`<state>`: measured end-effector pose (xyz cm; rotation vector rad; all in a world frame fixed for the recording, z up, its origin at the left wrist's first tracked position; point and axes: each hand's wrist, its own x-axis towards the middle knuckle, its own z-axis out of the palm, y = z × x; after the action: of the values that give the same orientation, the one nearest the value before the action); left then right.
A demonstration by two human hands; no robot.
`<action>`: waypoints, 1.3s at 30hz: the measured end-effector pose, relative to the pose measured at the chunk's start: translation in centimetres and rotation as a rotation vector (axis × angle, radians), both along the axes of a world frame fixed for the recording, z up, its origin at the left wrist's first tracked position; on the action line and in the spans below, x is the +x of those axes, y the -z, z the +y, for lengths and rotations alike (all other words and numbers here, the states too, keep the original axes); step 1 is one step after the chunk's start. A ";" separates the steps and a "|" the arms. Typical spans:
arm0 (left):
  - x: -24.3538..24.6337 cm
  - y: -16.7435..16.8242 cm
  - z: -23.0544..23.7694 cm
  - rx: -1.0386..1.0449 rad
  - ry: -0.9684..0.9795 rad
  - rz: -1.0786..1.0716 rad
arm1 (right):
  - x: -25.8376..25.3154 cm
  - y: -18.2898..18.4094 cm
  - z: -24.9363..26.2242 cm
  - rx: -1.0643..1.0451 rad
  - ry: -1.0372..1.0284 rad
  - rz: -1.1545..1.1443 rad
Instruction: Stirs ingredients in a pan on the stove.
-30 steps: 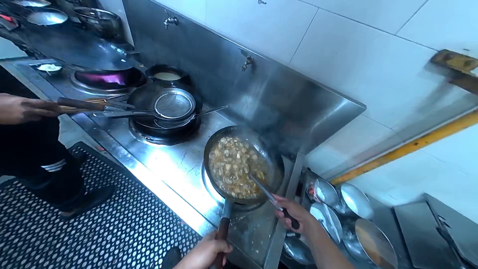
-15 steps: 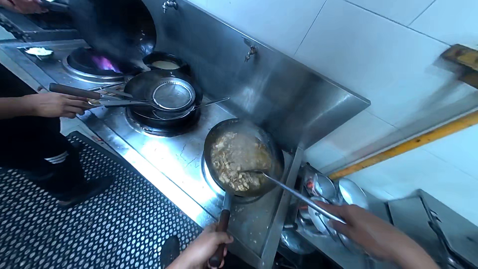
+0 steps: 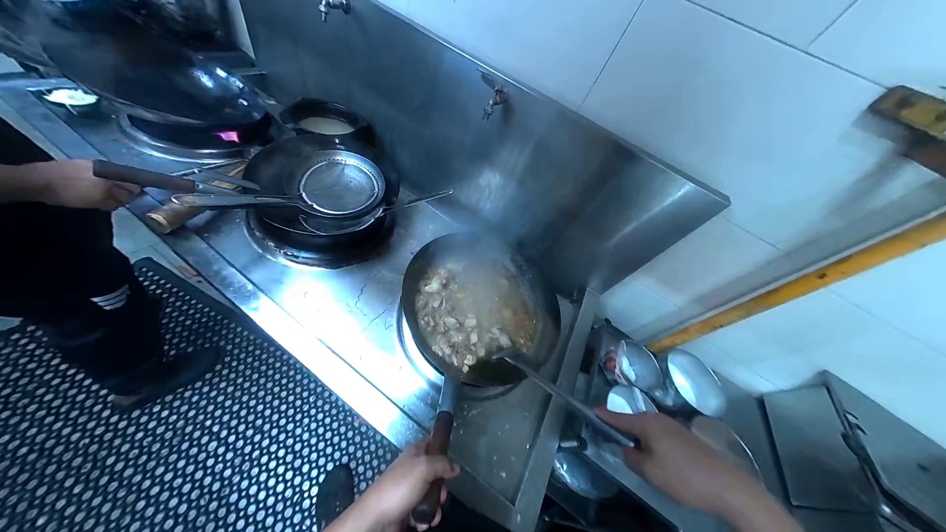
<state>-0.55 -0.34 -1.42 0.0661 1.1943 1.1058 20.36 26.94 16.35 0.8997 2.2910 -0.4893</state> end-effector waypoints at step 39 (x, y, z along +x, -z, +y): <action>0.5 0.7 -0.1 0.035 -0.019 0.001 | -1.5 10.1 1.3 -0.509 1.009 1.081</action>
<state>-0.09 -0.44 -2.14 0.0828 1.1787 1.1436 18.90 28.19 6.20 1.7280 2.0741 -2.3221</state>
